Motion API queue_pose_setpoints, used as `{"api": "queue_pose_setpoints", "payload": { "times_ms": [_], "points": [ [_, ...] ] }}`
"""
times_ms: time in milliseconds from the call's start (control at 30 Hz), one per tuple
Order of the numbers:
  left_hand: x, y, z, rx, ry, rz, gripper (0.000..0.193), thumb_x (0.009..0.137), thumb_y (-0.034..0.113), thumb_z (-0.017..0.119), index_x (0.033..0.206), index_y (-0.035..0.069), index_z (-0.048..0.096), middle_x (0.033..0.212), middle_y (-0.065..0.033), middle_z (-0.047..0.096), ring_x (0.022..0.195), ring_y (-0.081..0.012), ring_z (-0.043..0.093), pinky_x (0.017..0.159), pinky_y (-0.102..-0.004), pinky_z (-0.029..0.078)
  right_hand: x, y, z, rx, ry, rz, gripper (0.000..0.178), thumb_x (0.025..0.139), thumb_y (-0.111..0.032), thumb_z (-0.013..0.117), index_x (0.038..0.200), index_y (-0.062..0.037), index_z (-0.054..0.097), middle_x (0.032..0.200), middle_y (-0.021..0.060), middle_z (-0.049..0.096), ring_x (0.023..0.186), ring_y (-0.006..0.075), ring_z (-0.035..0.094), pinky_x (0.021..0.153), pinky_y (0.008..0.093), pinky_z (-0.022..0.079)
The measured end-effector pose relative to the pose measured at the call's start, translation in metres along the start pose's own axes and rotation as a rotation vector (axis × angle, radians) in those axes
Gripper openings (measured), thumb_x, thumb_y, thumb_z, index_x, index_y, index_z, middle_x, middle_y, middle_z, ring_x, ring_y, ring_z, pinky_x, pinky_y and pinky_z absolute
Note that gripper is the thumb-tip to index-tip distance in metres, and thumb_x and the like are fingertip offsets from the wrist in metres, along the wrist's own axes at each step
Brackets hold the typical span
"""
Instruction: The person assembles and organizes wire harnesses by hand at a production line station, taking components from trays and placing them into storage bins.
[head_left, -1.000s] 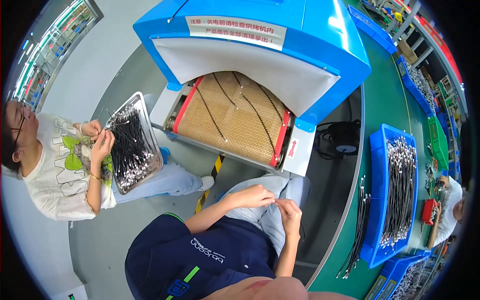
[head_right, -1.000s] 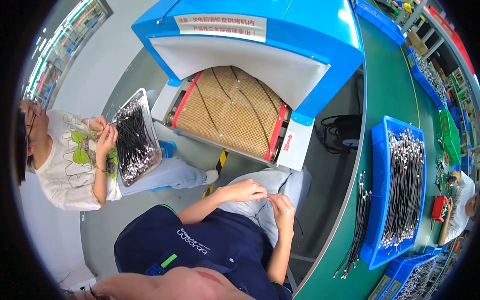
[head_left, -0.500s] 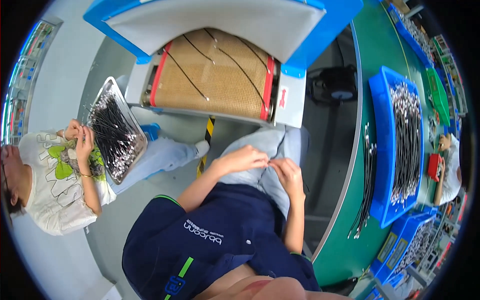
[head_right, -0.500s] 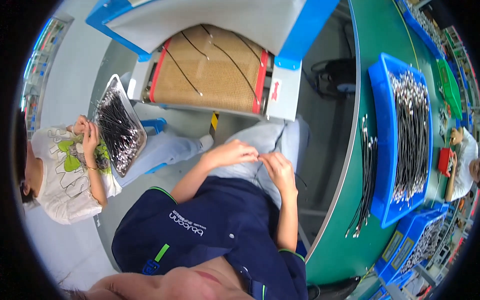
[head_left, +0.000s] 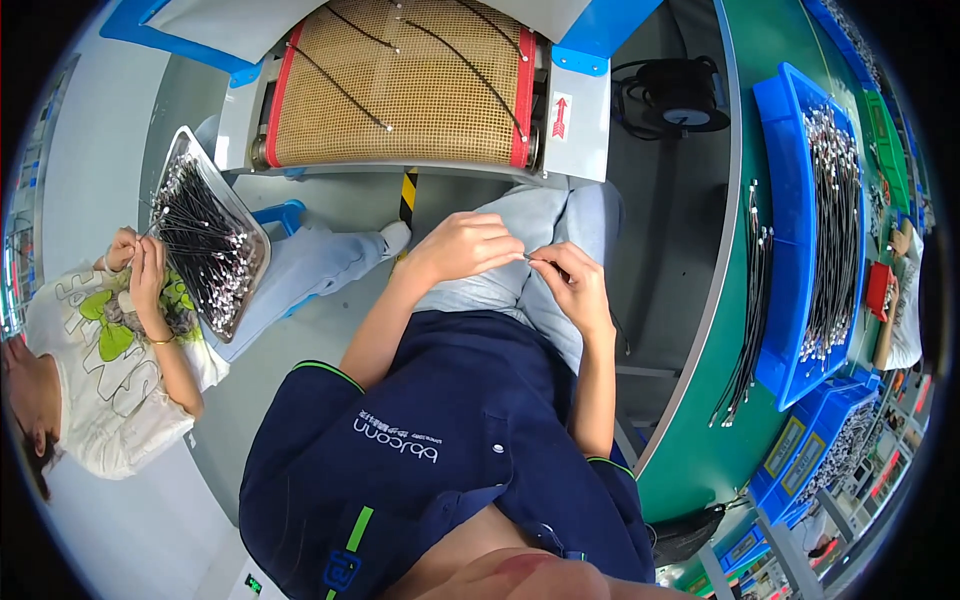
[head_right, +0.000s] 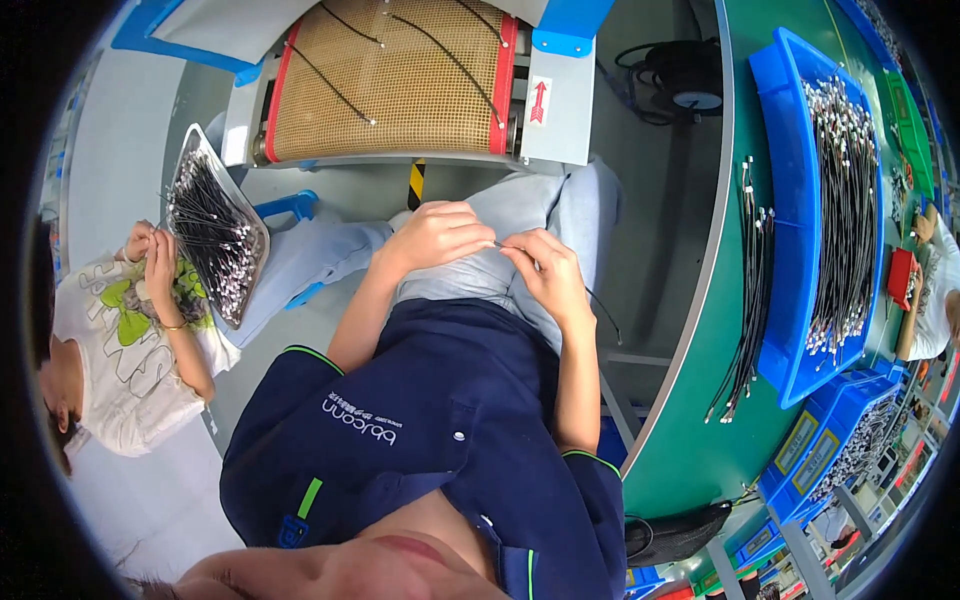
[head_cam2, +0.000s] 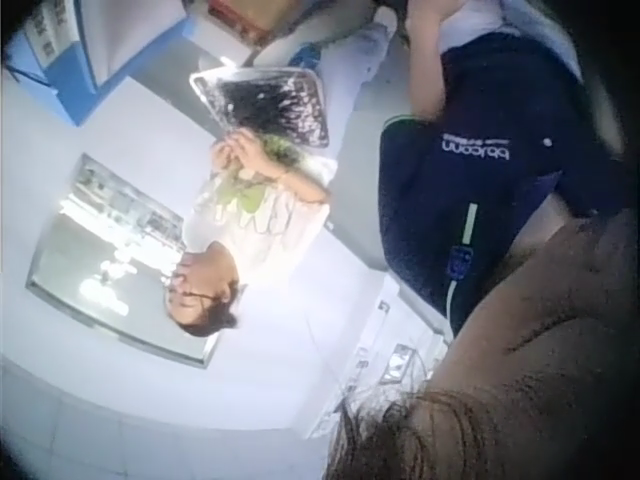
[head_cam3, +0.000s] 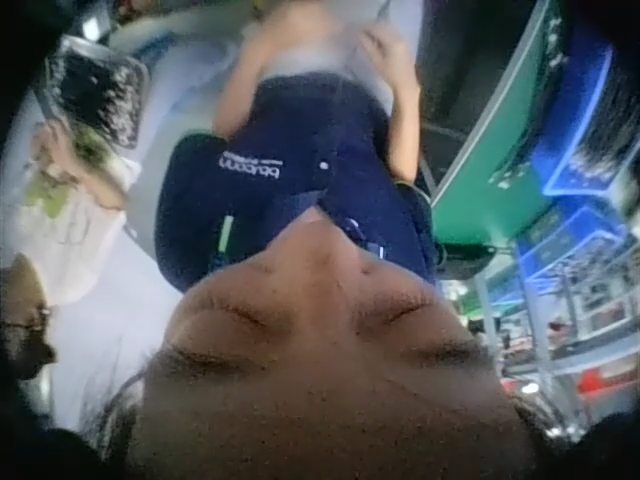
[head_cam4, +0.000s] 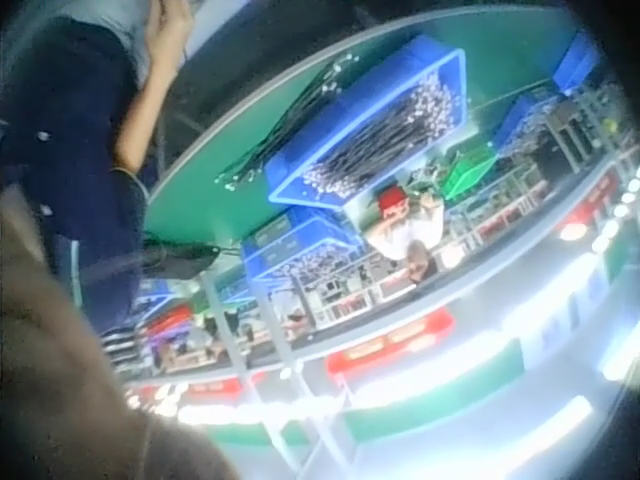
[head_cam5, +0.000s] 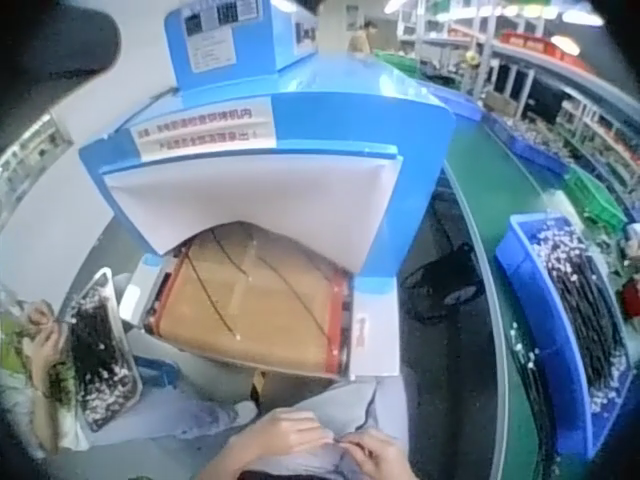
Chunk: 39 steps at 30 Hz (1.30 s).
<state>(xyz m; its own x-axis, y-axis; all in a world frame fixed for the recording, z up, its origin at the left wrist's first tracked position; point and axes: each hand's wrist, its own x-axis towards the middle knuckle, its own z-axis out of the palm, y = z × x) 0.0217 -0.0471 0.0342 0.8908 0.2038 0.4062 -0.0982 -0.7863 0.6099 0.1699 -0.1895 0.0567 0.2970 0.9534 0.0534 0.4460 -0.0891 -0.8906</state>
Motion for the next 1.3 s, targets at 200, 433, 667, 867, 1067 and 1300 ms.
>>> {"api": "queue_pose_setpoints", "payload": {
  "times_ms": [200, 433, 667, 867, 1067, 1300],
  "points": [
    [0.001, 0.004, 0.002, 0.010, 0.100, -0.029, 0.013, 0.071, 0.010, 0.069, 0.084, 0.006, 0.065, 0.080, -0.0019, 0.063, 0.073, -0.0182, 0.061, 0.063, -0.0301, 0.050, 0.004, 0.002, 0.004, 0.013, 0.018, 0.021, 0.009, 0.077, -0.006, 0.069, 0.085, -0.0029, 0.065, 0.077, 0.0061, 0.062, 0.061, 0.0155, 0.056, 0.050, 0.0264, 0.042],
    [-0.002, -0.001, -0.002, -0.027, 0.102, -0.061, 0.013, 0.070, 0.005, 0.069, 0.081, 0.004, 0.063, 0.076, -0.0044, 0.063, 0.070, -0.0193, 0.061, 0.061, -0.0311, 0.050, 0.005, 0.007, 0.004, 0.098, 0.075, 0.140, 0.010, 0.075, -0.006, 0.070, 0.083, -0.0019, 0.065, 0.073, 0.0058, 0.061, 0.058, 0.0132, 0.053, 0.051, 0.0259, 0.041],
    [0.004, 0.000, 0.000, -0.074, 0.112, -0.065, 0.012, 0.069, 0.004, 0.069, 0.079, 0.005, 0.063, 0.075, -0.0041, 0.062, 0.068, -0.0195, 0.060, 0.059, -0.0306, 0.049, 0.004, 0.011, 0.000, 0.059, 0.058, 0.098, 0.008, 0.075, -0.007, 0.070, 0.081, -0.0022, 0.067, 0.070, 0.0055, 0.060, 0.056, 0.0122, 0.051, 0.051, 0.0253, 0.040],
    [0.003, 0.000, -0.003, 0.012, 0.061, -0.045, 0.009, 0.072, 0.009, 0.067, 0.078, 0.007, 0.060, 0.075, -0.0009, 0.059, 0.070, -0.0168, 0.058, 0.061, -0.0295, 0.049, 0.005, 0.007, -0.005, 0.096, 0.020, 0.216, 0.014, 0.075, -0.006, 0.069, 0.089, -0.0033, 0.066, 0.073, 0.0044, 0.059, 0.056, 0.0114, 0.049, 0.052, 0.0243, 0.040],
    [0.000, -0.003, -0.009, -0.035, 0.039, -0.139, 0.009, 0.071, 0.007, 0.067, 0.076, 0.007, 0.060, 0.073, -0.0019, 0.060, 0.068, -0.0188, 0.058, 0.061, -0.0308, 0.048, 0.003, 0.013, -0.015, 0.054, -0.021, 0.182, 0.015, 0.077, -0.006, 0.068, 0.091, -0.0035, 0.066, 0.075, 0.0049, 0.058, 0.059, 0.0121, 0.050, 0.054, 0.0250, 0.042],
    [-0.001, -0.005, -0.015, -0.030, 0.034, -0.205, 0.009, 0.069, 0.005, 0.067, 0.075, 0.006, 0.060, 0.073, -0.0025, 0.060, 0.068, -0.0195, 0.058, 0.061, -0.0306, 0.048, 0.004, 0.012, -0.013, 0.033, 0.007, 0.180, 0.012, 0.076, -0.005, 0.067, 0.088, -0.0027, 0.065, 0.075, 0.0061, 0.059, 0.064, 0.0143, 0.056, 0.056, 0.0259, 0.044]
  ]
}}
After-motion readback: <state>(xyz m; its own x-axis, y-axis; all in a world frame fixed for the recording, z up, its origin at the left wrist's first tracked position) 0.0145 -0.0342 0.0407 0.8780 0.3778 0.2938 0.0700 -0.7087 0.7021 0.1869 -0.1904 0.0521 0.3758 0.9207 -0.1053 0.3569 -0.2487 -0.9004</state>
